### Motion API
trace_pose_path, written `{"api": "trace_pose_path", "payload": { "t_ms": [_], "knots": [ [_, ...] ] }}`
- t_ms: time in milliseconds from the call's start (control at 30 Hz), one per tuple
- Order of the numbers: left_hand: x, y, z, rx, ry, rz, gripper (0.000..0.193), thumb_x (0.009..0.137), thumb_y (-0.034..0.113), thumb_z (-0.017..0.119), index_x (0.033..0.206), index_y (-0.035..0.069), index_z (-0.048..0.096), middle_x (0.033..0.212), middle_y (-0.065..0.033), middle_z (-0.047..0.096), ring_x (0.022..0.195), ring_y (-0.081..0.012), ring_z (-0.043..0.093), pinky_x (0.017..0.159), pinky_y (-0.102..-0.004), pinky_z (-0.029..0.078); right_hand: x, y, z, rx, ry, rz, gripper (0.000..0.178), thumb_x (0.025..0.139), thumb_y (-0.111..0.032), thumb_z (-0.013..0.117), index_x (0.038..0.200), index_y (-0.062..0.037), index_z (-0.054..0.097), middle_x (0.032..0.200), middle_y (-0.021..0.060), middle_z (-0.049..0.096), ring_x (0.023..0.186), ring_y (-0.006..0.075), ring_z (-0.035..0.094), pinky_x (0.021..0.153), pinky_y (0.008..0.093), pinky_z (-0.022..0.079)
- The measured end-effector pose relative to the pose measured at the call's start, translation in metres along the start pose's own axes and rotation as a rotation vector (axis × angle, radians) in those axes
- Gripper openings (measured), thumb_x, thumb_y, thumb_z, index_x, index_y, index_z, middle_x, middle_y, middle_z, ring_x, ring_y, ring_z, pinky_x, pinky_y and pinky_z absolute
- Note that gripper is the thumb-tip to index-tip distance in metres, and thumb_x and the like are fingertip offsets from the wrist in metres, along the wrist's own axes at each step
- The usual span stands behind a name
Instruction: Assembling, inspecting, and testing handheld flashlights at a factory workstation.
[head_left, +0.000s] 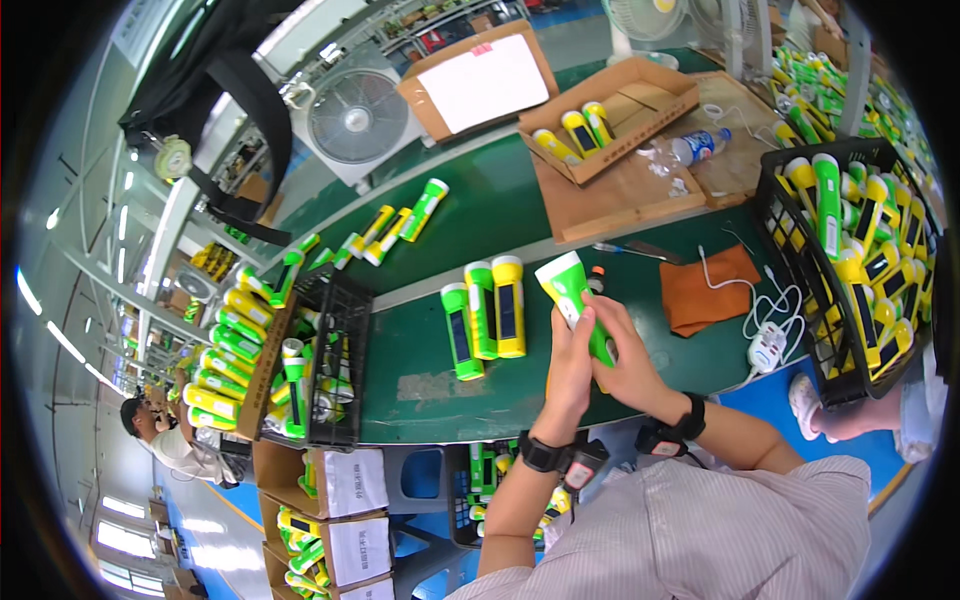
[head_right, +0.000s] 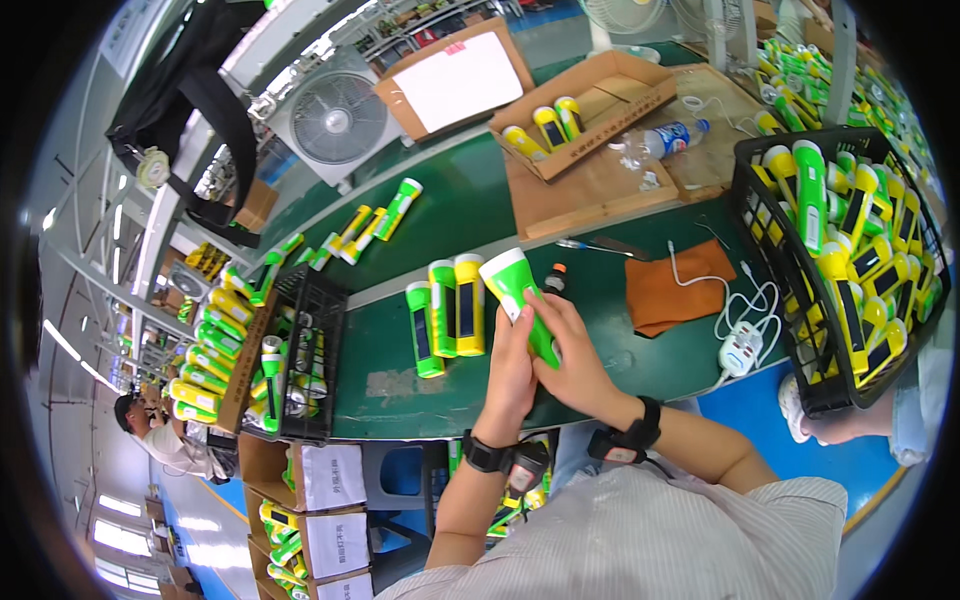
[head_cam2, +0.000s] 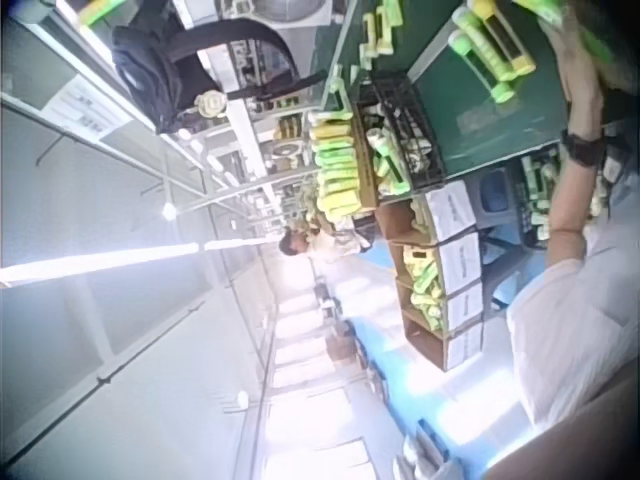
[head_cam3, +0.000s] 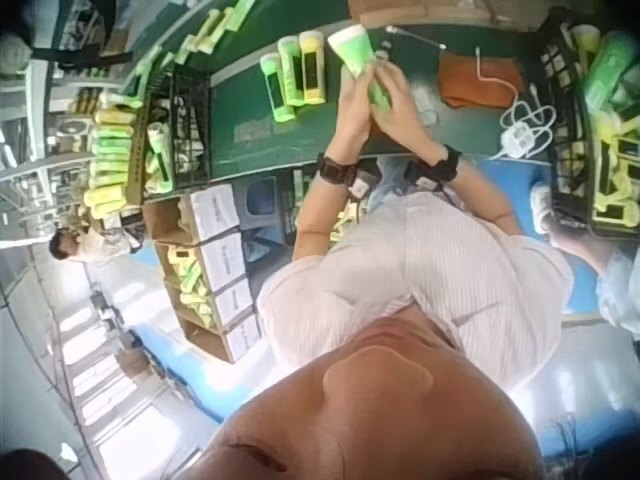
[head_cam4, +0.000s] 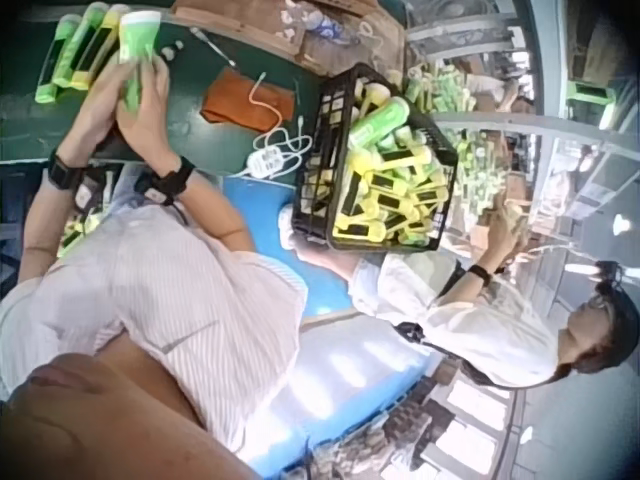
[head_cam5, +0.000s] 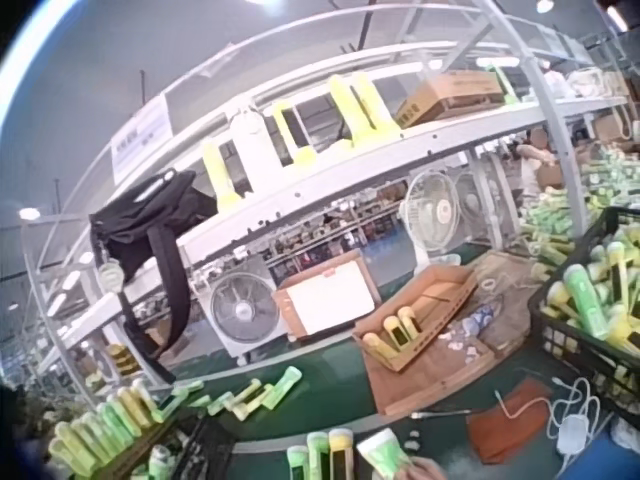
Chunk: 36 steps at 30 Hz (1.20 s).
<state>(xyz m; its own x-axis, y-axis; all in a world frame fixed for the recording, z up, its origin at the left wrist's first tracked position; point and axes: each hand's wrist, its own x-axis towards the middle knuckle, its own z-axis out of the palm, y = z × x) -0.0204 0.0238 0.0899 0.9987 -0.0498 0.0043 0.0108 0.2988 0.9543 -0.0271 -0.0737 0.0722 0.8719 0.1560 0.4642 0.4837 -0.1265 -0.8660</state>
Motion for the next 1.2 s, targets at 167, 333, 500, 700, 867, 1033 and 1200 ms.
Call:
{"api": "trace_pose_path", "payload": {
  "t_ms": [167,333,500,700,867,1033,1200],
  "knots": [
    [0.000,-0.022,0.032,-0.498,0.032,-0.143,0.038,0.092,0.028,0.038,0.121,0.004,0.036,0.109,-0.0106,0.052,0.098,-0.0199,0.051,0.084,-0.0338,0.044,-0.030,-0.021,-0.048,-0.197,-0.070,0.003,0.067,0.067,-0.009,0.064,0.128,-0.0041,0.036,0.134,0.0181,0.031,0.116,0.0354,0.036,0.097,0.0392,0.031],
    [0.008,-0.047,0.036,-0.557,-0.004,-0.356,0.038,0.090,0.029,0.040,0.118,0.004,0.037,0.109,-0.0130,0.053,0.098,-0.0217,0.052,0.080,-0.0367,0.046,-0.052,-0.012,-0.066,-0.427,-0.151,-0.075,0.070,0.062,-0.017,0.071,0.124,-0.0041,0.040,0.132,0.0172,0.035,0.114,0.0356,0.040,0.094,0.0405,0.035],
    [0.008,-0.073,0.034,0.040,-0.179,-0.195,0.036,0.092,0.027,0.039,0.117,0.001,0.038,0.105,-0.0124,0.055,0.096,-0.0190,0.054,0.082,-0.0301,0.044,-0.070,0.008,-0.076,-0.514,-0.121,-0.044,0.070,0.061,-0.015,0.073,0.123,-0.0055,0.042,0.132,0.0179,0.035,0.112,0.0353,0.042,0.093,0.0396,0.037],
    [0.018,-0.062,0.029,-0.191,-0.181,-0.347,0.034,0.093,0.024,0.035,0.121,0.004,0.036,0.107,-0.0135,0.054,0.095,-0.0196,0.055,0.082,-0.0320,0.045,-0.065,0.028,-0.063,-0.164,0.093,0.132,0.070,0.058,-0.011,0.075,0.121,-0.0077,0.043,0.130,0.0173,0.037,0.115,0.0334,0.041,0.093,0.0379,0.038],
    [0.021,-0.056,0.034,-0.319,-0.049,-0.226,0.034,0.093,0.026,0.034,0.120,0.006,0.035,0.111,-0.0153,0.053,0.090,-0.0201,0.056,0.077,-0.0333,0.048,-0.044,0.015,-0.070,-0.460,-0.117,-0.090,0.064,0.057,-0.010,0.071,0.116,-0.0062,0.048,0.123,0.0158,0.041,0.111,0.0319,0.043,0.089,0.0371,0.041],
    [0.018,-0.064,0.044,-0.578,-0.039,-0.303,0.032,0.091,0.028,0.039,0.117,0.008,0.038,0.111,-0.0134,0.052,0.087,-0.0202,0.056,0.074,-0.0341,0.049,-0.042,-0.004,-0.085,-0.558,-0.187,-0.067,0.064,0.054,-0.016,0.071,0.114,-0.0051,0.049,0.117,0.0167,0.044,0.103,0.0329,0.049,0.081,0.0368,0.046],
    [0.012,-0.045,0.056,-0.445,0.008,-0.326,0.029,0.089,0.029,0.046,0.109,0.009,0.042,0.090,-0.0071,0.053,0.070,-0.0168,0.055,0.060,-0.0305,0.048,-0.041,-0.034,-0.082,-0.694,-0.132,-0.096,0.060,0.056,-0.023,0.074,0.108,-0.0022,0.051,0.106,0.0151,0.048,0.093,0.0296,0.053,0.072,0.0340,0.048]
  ]
}}
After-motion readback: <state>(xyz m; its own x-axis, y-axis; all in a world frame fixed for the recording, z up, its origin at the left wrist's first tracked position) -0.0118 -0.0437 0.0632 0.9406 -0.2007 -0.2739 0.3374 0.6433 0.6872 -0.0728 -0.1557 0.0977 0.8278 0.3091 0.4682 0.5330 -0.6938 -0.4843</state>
